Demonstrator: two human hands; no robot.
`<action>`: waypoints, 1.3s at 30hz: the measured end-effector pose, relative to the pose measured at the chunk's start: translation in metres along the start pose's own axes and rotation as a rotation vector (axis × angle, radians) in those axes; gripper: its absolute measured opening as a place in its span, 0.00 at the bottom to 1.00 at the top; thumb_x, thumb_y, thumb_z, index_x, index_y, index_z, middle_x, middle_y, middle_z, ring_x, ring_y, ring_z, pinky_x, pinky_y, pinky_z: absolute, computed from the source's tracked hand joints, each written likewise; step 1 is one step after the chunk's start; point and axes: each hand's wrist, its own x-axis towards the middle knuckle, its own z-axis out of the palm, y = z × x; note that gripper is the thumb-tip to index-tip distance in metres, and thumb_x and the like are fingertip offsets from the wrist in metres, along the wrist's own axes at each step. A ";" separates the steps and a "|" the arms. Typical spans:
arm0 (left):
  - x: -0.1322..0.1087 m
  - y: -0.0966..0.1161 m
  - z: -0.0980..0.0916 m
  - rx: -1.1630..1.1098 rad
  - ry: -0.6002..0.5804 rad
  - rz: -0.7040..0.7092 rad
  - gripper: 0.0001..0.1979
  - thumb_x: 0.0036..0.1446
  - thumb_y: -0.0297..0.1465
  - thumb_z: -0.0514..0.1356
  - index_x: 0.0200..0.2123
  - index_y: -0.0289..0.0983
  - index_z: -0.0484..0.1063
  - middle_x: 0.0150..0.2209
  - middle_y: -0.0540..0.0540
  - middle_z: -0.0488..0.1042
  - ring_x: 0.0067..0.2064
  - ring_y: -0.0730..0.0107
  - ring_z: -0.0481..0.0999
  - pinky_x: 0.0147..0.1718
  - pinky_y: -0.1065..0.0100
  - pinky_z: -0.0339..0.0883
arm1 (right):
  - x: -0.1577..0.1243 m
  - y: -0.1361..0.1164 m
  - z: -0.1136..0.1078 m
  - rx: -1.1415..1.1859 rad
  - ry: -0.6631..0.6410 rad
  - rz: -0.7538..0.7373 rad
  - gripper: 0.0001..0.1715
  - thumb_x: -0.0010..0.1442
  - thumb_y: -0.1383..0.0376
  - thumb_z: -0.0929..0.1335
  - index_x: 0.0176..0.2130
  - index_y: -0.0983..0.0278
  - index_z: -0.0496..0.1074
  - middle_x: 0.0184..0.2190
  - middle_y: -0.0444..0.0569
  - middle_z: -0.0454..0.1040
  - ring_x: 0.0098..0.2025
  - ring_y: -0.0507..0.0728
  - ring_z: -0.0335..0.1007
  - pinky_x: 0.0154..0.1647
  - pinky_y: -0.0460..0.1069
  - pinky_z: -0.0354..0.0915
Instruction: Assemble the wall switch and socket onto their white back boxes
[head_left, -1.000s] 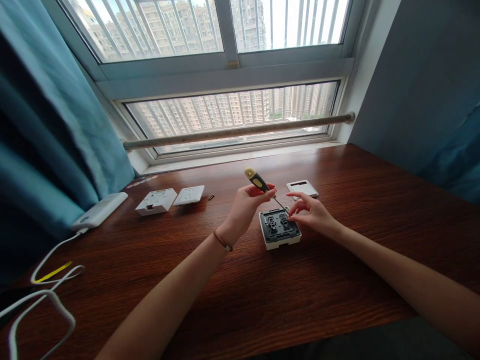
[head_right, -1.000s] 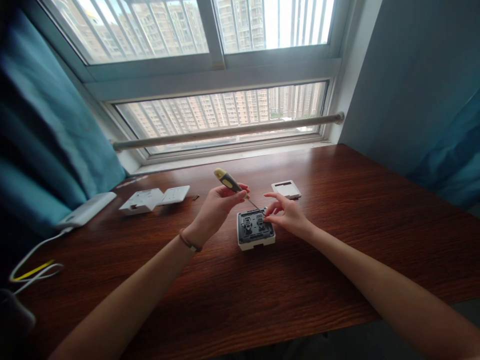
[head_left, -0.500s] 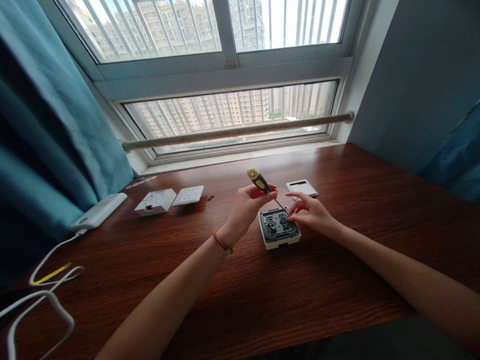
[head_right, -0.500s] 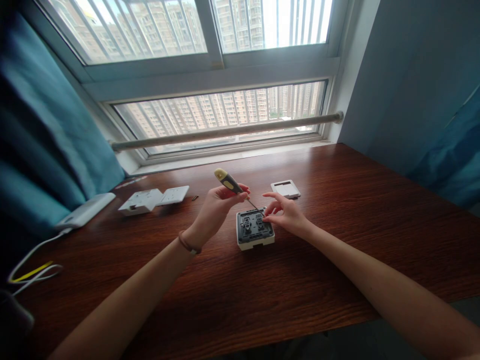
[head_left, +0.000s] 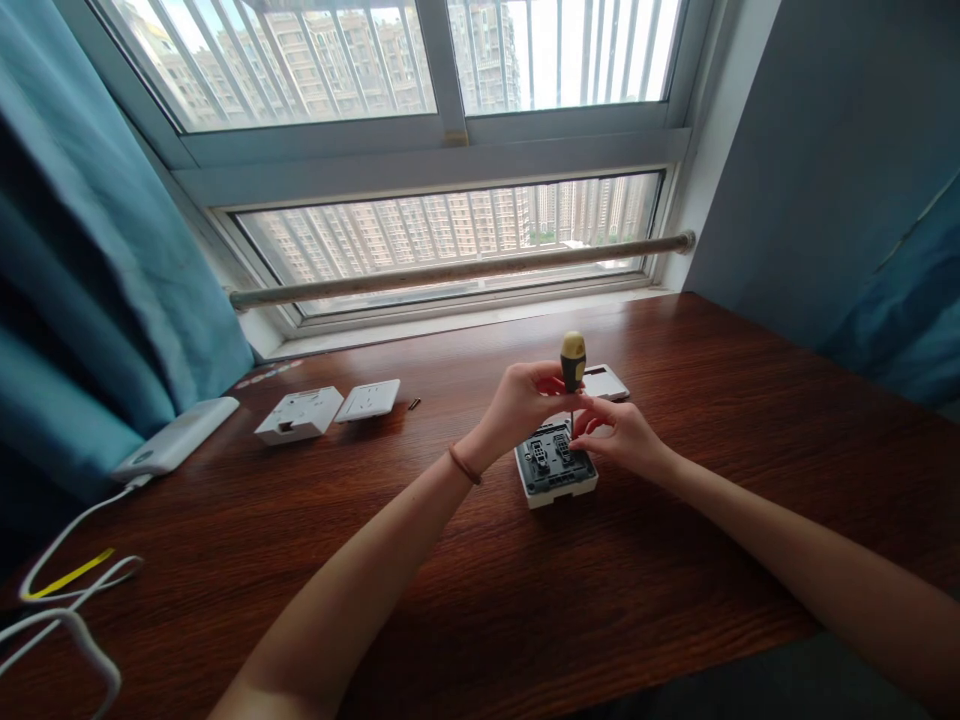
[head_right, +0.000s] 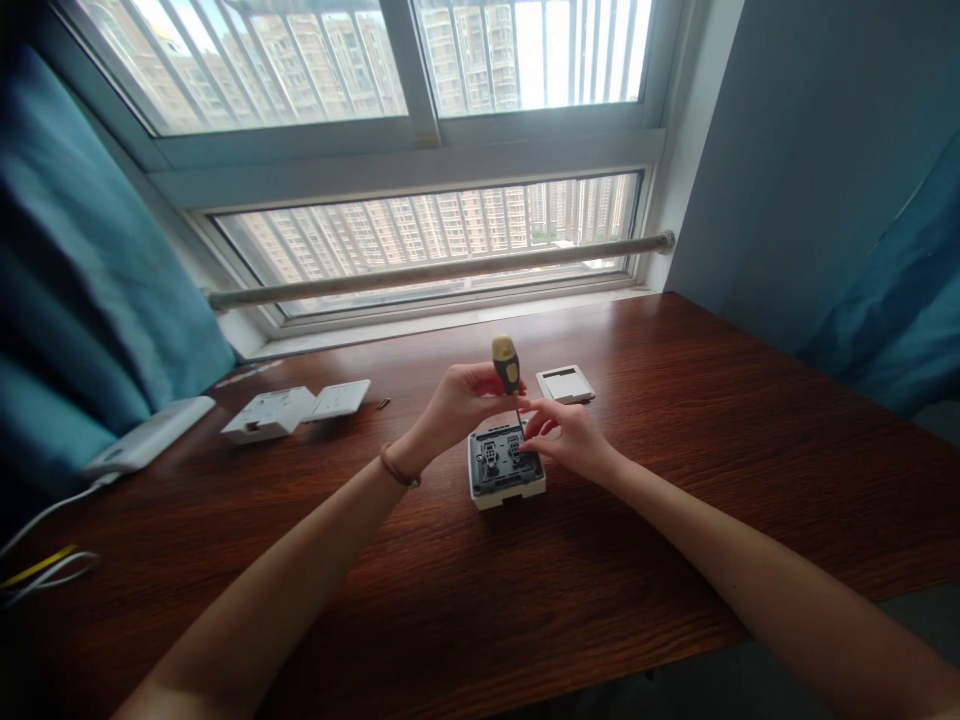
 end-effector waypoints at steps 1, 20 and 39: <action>-0.001 -0.001 0.001 -0.005 0.009 -0.005 0.09 0.44 0.33 0.66 0.28 0.33 0.75 0.27 0.47 0.76 0.29 0.71 0.74 0.29 0.71 0.68 | 0.001 0.000 -0.002 0.005 -0.019 0.010 0.18 0.46 0.61 0.73 0.38 0.63 0.72 0.27 0.44 0.74 0.30 0.54 0.70 0.36 0.51 0.67; -0.016 -0.019 0.007 -0.092 0.224 0.009 0.12 0.43 0.34 0.67 0.26 0.34 0.69 0.26 0.51 0.70 0.28 0.76 0.69 0.29 0.73 0.65 | 0.006 0.015 -0.017 0.208 -0.443 0.118 0.40 0.40 0.63 0.77 0.52 0.57 0.65 0.55 0.49 0.56 0.53 0.60 0.59 0.50 0.54 0.65; -0.019 -0.013 0.010 0.198 0.281 0.060 0.11 0.47 0.37 0.64 0.30 0.35 0.71 0.29 0.48 0.72 0.30 0.73 0.70 0.30 0.71 0.65 | 0.008 0.022 -0.017 0.126 -0.443 0.107 0.41 0.39 0.59 0.76 0.52 0.56 0.64 0.53 0.48 0.57 0.47 0.57 0.62 0.52 0.57 0.62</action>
